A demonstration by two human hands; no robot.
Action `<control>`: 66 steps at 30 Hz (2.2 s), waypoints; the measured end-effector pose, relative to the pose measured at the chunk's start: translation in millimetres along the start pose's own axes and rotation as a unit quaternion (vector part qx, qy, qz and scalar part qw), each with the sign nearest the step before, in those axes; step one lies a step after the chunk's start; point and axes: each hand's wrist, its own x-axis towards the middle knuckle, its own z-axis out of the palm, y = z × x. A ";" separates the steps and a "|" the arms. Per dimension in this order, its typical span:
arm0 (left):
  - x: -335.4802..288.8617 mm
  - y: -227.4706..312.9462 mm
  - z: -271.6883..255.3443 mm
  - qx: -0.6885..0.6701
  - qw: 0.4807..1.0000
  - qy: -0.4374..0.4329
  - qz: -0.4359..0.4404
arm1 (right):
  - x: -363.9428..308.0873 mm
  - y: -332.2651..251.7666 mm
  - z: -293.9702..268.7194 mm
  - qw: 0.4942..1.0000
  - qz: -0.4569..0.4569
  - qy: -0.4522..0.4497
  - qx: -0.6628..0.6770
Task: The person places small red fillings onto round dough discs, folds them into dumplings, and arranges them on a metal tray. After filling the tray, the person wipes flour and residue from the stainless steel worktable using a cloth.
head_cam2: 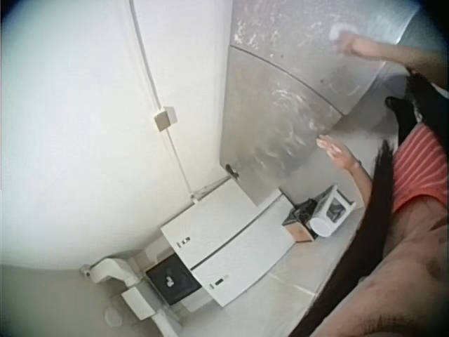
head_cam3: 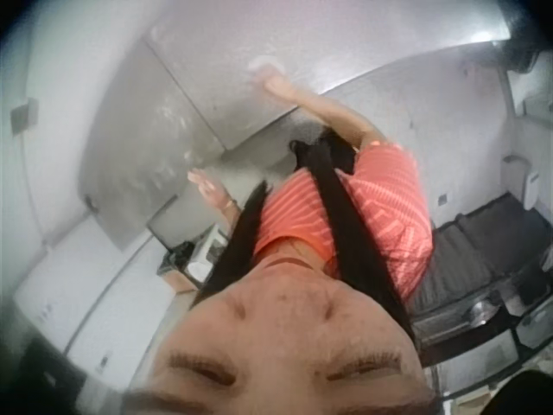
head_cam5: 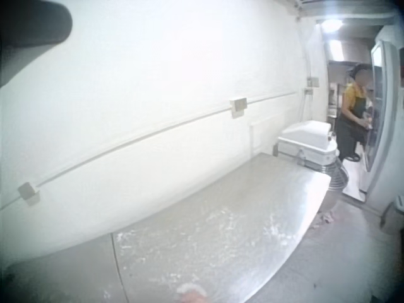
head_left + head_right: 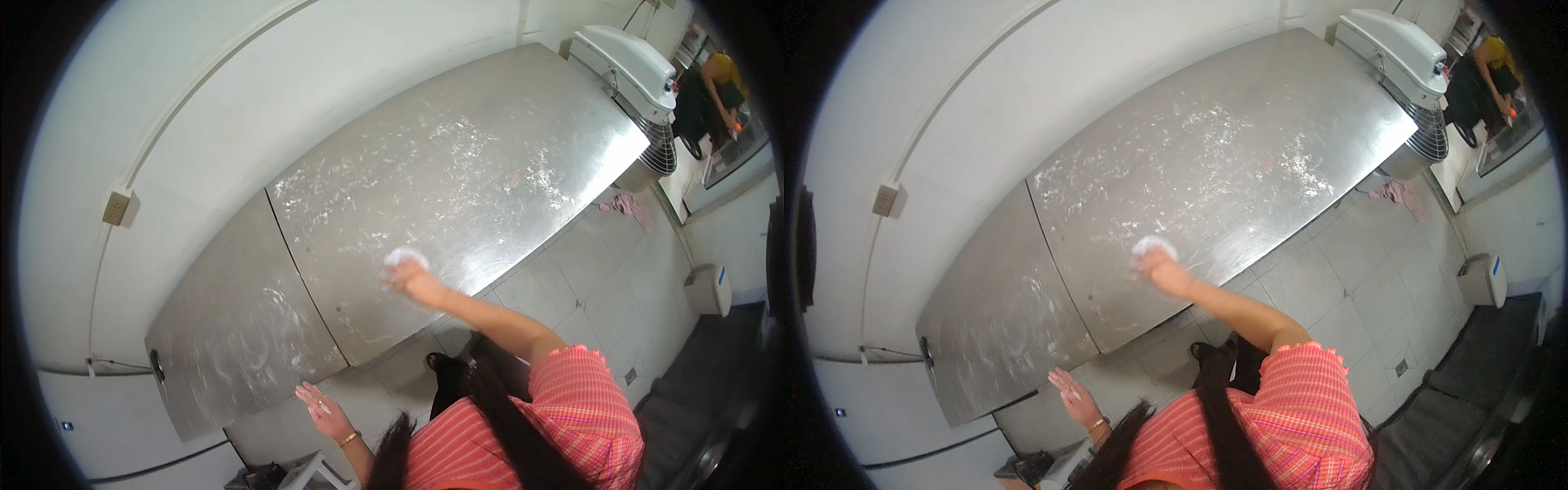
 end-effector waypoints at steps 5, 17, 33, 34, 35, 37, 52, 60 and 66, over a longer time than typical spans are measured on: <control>-13.9 -26.7 2.3 -0.070 0.998 0.001 0.001 | -26.6 133.7 -97.7 0.977 0.187 0.093 -0.036; -92.3 -179.9 10.4 -0.125 0.992 0.026 0.004 | -261.2 315.6 -299.6 0.875 0.426 0.197 -0.115; -125.0 -198.0 12.1 -0.115 0.993 0.003 0.006 | -115.9 177.7 -199.0 0.911 0.274 0.297 0.078; -130.1 -196.2 9.5 -0.141 0.990 0.018 0.009 | -139.0 204.5 -224.9 0.892 0.275 0.340 0.111; -134.0 -194.2 7.1 -0.130 0.991 0.021 0.014 | -166.7 236.0 -256.0 0.893 0.311 0.319 0.063; -141.7 -192.6 2.8 -0.104 0.994 0.015 0.022 | -219.5 295.9 -309.9 0.839 0.409 0.334 0.132; -172.5 -311.3 49.9 -0.187 0.976 0.016 0.108 | -173.9 207.2 -194.0 0.933 0.164 0.142 0.286; -202.5 -365.8 56.5 -0.175 0.978 0.020 0.112 | -208.1 441.0 -359.4 0.859 0.330 0.299 0.254; -248.2 -357.0 23.2 -0.191 0.964 0.071 0.169 | -215.1 458.4 -319.4 0.928 0.286 0.237 0.035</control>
